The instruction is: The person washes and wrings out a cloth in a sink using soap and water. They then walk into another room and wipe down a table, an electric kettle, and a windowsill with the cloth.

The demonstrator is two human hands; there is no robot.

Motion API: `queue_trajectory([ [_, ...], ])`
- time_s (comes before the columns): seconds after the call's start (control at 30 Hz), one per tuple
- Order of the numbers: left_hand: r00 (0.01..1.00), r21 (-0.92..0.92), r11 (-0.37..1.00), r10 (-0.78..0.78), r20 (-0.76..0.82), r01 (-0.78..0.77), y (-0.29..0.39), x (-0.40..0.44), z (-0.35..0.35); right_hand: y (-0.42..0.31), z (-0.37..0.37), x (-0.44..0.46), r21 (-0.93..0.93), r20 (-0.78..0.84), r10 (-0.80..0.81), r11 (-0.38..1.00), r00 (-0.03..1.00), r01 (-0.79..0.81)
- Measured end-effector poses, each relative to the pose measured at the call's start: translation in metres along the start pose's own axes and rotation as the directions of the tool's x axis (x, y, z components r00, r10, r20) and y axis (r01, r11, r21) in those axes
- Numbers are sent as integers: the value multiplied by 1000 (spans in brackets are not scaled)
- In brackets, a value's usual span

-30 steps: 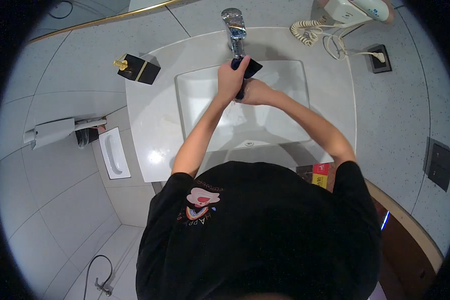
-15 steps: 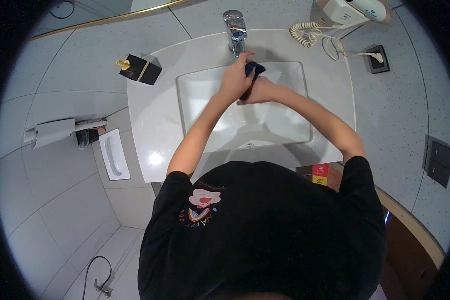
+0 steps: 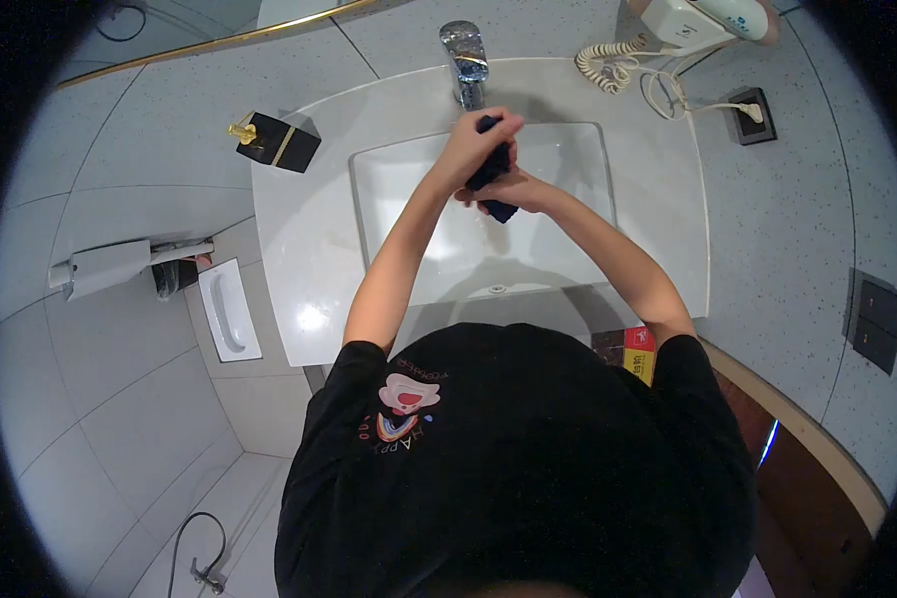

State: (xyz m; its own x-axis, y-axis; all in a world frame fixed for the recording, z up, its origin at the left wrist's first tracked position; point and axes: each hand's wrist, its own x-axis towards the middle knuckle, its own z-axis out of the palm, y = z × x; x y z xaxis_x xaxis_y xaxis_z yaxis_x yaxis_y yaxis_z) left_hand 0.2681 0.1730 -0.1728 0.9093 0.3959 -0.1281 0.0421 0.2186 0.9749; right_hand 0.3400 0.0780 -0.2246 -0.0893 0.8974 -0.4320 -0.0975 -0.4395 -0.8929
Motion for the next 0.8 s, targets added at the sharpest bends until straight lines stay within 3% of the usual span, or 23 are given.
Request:
queue_trajectory([
  [0.03, 999, 137, 990, 15, -29, -11, -7, 1, 2, -5, 2, -2, -133, -48, 78, 988, 996, -83],
  [0.13, 982, 445, 895, 50, -184, 38, -18, -3, 6, -2, 11, -3, -377, -140, -164, 921, 977, 100],
  [0.17, 967, 618, 785, 135, -216, 28, -19, -5, 10, 30, 6, 14, -461, -94, -354, 844, 931, 275],
  [0.27, 934, 816, 560, 201, -297, 139, -41, -8, 15, 65, -1, 29, -807, -6, -423, 537, 906, 245],
  [0.33, 913, 847, 509, 252, -320, 156, -59, -11, 16, 44, 8, 23, -846, -114, -71, 530, 991, -59],
  [0.37, 901, 860, 482, 281, -330, 165, -66, -10, 16, 35, 10, 21, -852, -177, 105, 482, 979, -206],
  [0.47, 925, 841, 496, 172, -338, 214, -76, -15, 13, 85, 10, 34, -873, -103, -314, 483, 944, 65],
  [0.5, 924, 842, 488, 162, -347, 231, -80, -15, 11, 83, 13, 31, -859, -49, -373, 488, 926, 151],
  [0.57, 919, 842, 471, 144, -368, 264, -87, -14, 3, 73, 11, 33, -869, -63, -101, 494, 993, -5],
  [0.6, 915, 744, 611, 76, -395, 271, -89, -13, -4, 56, 11, 31, -874, -74, 38, 479, 997, -83],
  [0.67, 910, 484, 830, -64, -409, 276, -93, -9, -26, 40, -10, 24, -871, -25, 0, 491, 1000, -22],
  [0.7, 912, 175, 960, -137, -387, 219, -107, -8, -39, 30, -20, 18, -868, 0, -19, 496, 1000, 10],
  [0.77, 885, 19, 972, -205, -417, 234, -115, -11, -50, -22, -31, -5, -875, -214, -112, 463, 970, -140],
  [0.8, 872, -59, 969, -241, -426, 239, -118, -12, -54, -47, -33, -12, -823, -345, -243, 543, 907, -167],
])
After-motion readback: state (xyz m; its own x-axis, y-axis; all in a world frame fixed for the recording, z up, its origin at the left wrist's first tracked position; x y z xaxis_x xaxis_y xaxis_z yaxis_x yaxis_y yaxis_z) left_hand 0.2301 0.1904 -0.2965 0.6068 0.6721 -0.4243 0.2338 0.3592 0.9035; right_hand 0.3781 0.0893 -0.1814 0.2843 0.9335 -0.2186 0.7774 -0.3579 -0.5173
